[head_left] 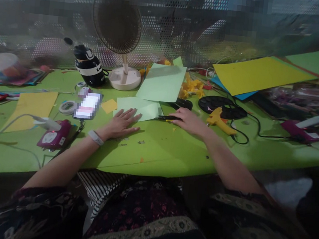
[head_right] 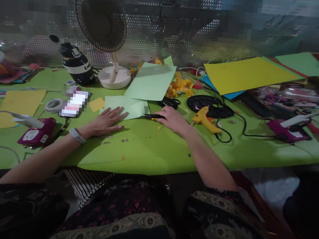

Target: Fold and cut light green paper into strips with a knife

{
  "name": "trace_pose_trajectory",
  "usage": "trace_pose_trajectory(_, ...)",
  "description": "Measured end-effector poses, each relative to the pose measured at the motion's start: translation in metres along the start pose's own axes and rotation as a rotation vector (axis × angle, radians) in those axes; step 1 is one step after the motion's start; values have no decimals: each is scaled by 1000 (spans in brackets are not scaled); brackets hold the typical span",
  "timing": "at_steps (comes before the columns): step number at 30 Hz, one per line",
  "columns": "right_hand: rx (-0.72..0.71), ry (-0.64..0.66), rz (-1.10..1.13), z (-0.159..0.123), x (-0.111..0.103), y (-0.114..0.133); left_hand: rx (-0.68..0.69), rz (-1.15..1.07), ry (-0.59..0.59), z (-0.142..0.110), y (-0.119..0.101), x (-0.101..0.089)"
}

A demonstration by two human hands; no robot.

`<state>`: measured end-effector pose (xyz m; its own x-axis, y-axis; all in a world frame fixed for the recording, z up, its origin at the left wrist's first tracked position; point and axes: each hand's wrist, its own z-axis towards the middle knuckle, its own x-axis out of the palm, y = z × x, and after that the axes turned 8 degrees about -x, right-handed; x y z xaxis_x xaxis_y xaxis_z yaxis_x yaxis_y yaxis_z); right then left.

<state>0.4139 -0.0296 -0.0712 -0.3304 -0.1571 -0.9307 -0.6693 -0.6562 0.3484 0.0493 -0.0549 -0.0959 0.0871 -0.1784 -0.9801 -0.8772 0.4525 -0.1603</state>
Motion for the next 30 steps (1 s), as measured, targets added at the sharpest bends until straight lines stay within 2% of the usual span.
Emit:
trace_pose_trajectory(7, -15, -32, -12, 9, 11, 5, -5, 7, 4, 0, -2, -1)
trace_pose_trajectory(16, -50, -11, -14, 3, 4, -1, -19, 36, 3, -1, -4, -3)
trace_pose_trajectory(22, -49, -24, -11, 10, 15, 9, -18, 30, 2, 0, -2, -2)
trace_pose_trajectory(30, -32, -17, -40, 9, 14, 15, -9, 14, -2, 0, -3, -2)
